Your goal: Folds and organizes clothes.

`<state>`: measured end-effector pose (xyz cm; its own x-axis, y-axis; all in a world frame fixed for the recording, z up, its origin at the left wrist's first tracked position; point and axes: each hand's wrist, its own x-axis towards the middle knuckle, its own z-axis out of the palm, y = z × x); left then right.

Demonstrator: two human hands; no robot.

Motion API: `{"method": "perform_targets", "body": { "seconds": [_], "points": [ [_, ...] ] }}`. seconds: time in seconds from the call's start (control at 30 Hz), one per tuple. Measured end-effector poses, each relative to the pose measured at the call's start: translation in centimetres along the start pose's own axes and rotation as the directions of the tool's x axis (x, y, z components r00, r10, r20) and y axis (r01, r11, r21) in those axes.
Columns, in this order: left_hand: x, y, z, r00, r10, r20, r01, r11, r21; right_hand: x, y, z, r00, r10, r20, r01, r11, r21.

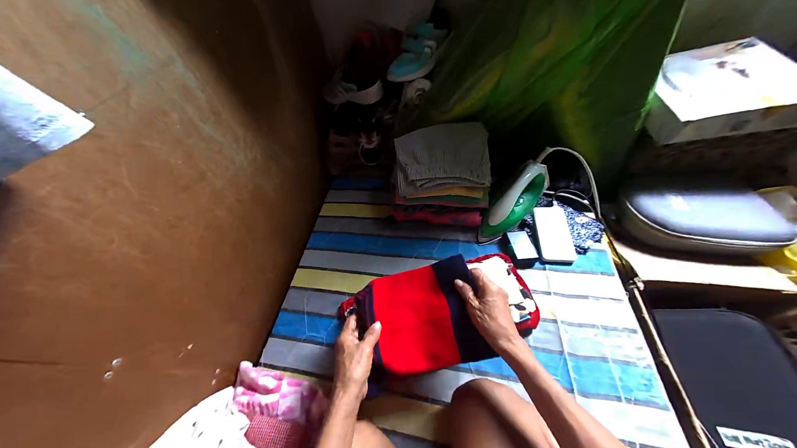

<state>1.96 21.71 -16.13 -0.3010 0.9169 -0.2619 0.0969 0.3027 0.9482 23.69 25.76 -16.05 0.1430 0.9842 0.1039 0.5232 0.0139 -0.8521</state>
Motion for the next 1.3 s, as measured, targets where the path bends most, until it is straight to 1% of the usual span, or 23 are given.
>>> {"method": "perform_targets", "body": {
  "seconds": [0.07,0.13,0.17,0.2,0.3,0.37,0.4,0.5,0.57,0.67,0.73,0.8,0.87,0.9,1.0,1.1,1.23,1.3],
  "points": [
    [1.6,-0.8,0.6,1.0,-0.004,0.018,0.003,0.997,0.075,1.4,0.8,0.1,0.998,0.052,0.026,-0.05,0.997,-0.06],
    [2.9,-2.3,0.9,0.998,-0.041,0.043,0.03,0.972,0.232,2.3,1.9,0.3,0.98,0.172,0.097,-0.152,0.972,-0.181],
    [3.3,-2.9,0.9,0.997,-0.067,0.047,0.05,0.956,0.29,2.6,2.4,0.5,0.966,0.226,0.126,-0.193,0.954,-0.229],
    [3.4,-3.2,1.0,0.995,-0.092,0.046,0.072,0.945,0.319,2.8,2.7,0.6,0.959,0.249,0.136,-0.212,0.946,-0.244],
    [2.7,-1.6,0.8,0.987,-0.153,0.047,0.13,0.938,0.322,2.9,2.3,0.1,0.963,0.23,0.143,-0.202,0.962,-0.185],
    [2.3,-0.1,0.4,0.989,-0.142,0.042,0.121,0.942,0.314,2.9,2.0,-0.1,0.974,0.189,0.126,-0.167,0.971,-0.172],
    [2.3,0.3,0.3,0.99,-0.137,0.036,0.116,0.932,0.344,2.7,2.2,0.2,0.977,0.176,0.12,-0.151,0.97,-0.192],
    [2.9,-0.6,-0.5,0.989,-0.143,0.034,0.112,0.885,0.452,2.1,2.6,1.1,0.965,0.206,0.163,-0.153,0.944,-0.291],
    [3.5,-1.2,-1.1,0.992,-0.119,0.049,0.079,0.861,0.503,2.0,2.4,1.1,0.972,0.187,0.142,-0.138,0.945,-0.298],
    [3.3,-1.5,-2.0,0.988,-0.125,0.089,0.05,0.813,0.58,1.7,2.2,0.5,0.973,0.184,0.137,-0.132,0.937,-0.322],
    [2.9,-1.4,-2.6,0.991,-0.075,0.107,-0.015,0.746,0.666,1.8,2.1,0.3,0.965,0.202,0.166,-0.134,0.929,-0.346],
    [2.4,-1.8,-3.2,0.988,0.098,0.12,-0.155,0.667,0.729,1.9,2.2,0.2,0.962,0.211,0.174,-0.143,0.931,-0.337],
    [2.5,-2.6,-3.8,0.953,0.279,0.12,-0.274,0.617,0.738,1.9,2.6,0.3,0.966,0.198,0.166,-0.138,0.938,-0.319],
    [2.6,-2.8,-4.1,0.945,0.308,0.113,-0.287,0.611,0.738,1.9,2.6,0.2,0.966,0.198,0.168,-0.138,0.939,-0.314],
    [2.8,-2.6,-5.0,0.974,0.211,0.088,-0.207,0.648,0.733,1.9,2.4,0.1,0.965,0.197,0.171,-0.139,0.943,-0.303],
    [2.5,-3.1,-5.7,0.986,0.155,0.053,-0.15,0.719,0.679,1.6,2.2,0.1,0.966,0.196,0.168,-0.138,0.942,-0.307],
    [2.1,-4.3,-6.2,0.999,-0.041,0.021,0.02,0.8,0.6,1.4,2.2,0.2,0.969,0.192,0.156,-0.138,0.943,-0.302],
    [2.2,-5.2,-6.4,0.995,-0.099,0.015,0.072,0.812,0.58,1.5,1.8,0.2,0.961,0.222,0.167,-0.149,0.919,-0.364]
  ]
}}
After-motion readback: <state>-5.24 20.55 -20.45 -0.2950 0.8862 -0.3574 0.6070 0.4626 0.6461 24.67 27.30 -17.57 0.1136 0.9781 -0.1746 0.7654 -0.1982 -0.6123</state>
